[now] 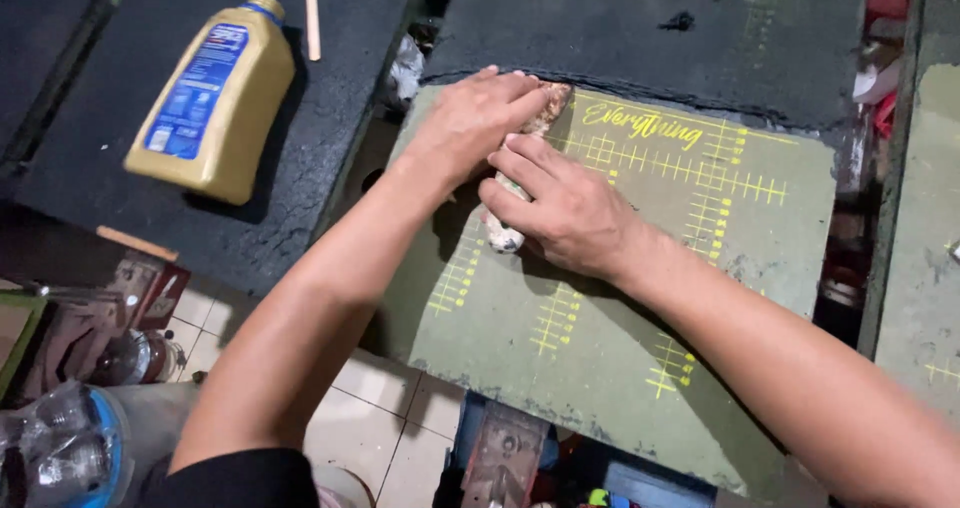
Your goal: Scraping and wiping off adhesive residue from a screen printing platen using a putty knife and a cloth.
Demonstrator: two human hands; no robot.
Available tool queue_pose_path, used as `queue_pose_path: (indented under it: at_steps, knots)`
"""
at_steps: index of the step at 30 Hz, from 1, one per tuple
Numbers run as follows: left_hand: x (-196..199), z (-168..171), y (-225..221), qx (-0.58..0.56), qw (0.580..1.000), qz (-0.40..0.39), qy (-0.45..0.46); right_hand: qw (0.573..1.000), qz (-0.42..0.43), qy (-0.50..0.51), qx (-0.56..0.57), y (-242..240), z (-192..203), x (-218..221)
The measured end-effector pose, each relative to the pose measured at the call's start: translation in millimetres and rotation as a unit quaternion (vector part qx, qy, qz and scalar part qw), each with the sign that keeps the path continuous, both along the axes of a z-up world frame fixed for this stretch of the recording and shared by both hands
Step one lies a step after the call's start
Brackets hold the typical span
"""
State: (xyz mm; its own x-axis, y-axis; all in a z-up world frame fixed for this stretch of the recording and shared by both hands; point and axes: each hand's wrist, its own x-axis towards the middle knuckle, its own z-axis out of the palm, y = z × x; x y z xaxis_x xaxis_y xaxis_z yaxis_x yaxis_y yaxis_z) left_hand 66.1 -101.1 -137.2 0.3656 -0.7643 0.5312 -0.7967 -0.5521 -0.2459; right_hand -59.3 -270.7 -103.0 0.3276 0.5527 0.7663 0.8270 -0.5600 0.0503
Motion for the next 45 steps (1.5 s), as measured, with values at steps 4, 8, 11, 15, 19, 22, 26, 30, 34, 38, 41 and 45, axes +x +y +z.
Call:
queue_pose_path:
  at_steps: [4,8,11,15,19,22,26,30,34,38,41,45]
  knots:
    - [-26.0,30.3,4.4,-0.011,0.999,-0.035,-0.032,1.0,-0.008,-0.002,-0.008,0.5,-5.5,-12.0]
    - [-41.1,55.8,24.7,0.001,0.995,-0.058,0.085,1.0,0.002,-0.001,0.018,6.1,21.1,-32.0]
    - [-44.0,47.7,60.0,0.043,0.993,-0.008,0.106,0.998,0.034,0.048,0.007,26.0,4.2,-27.8]
    - [-35.6,32.5,73.8,0.064,0.98,0.047,0.183,0.994,0.049,0.099,-0.025,42.3,-9.1,-13.2]
    - [-15.7,-4.7,70.2,0.024,0.984,0.064,0.164,0.99,-0.023,0.128,0.05,50.4,3.7,-14.4]
    - [-0.2,-24.6,65.7,0.009,0.99,0.08,0.117,0.984,-0.063,0.133,0.097,49.8,2.1,-8.5]
    - [-0.6,-22.2,60.7,-0.007,0.99,0.11,0.084,0.98,-0.069,0.13,0.132,50.1,-2.2,1.2]
    - [-5.1,-10.2,56.2,0.007,0.99,0.125,0.067,0.978,-0.059,0.14,0.143,49.2,8.6,-1.3]
    - [-24.4,28.5,43.7,-0.001,0.982,0.118,0.151,0.98,-0.007,0.14,0.142,44.5,23.4,-6.5]
    - [-31.2,44.1,38.1,-0.003,0.977,0.101,0.189,0.985,0.027,0.141,0.1,39.5,29.3,-8.3]
    - [-30.0,47.9,40.2,0.001,0.968,0.087,0.234,0.984,0.029,0.143,0.099,41.7,26.0,-7.7]
    - [-28.5,51.6,41.5,-0.01,0.967,0.082,0.242,0.984,0.023,0.155,0.085,40.0,25.3,-4.6]
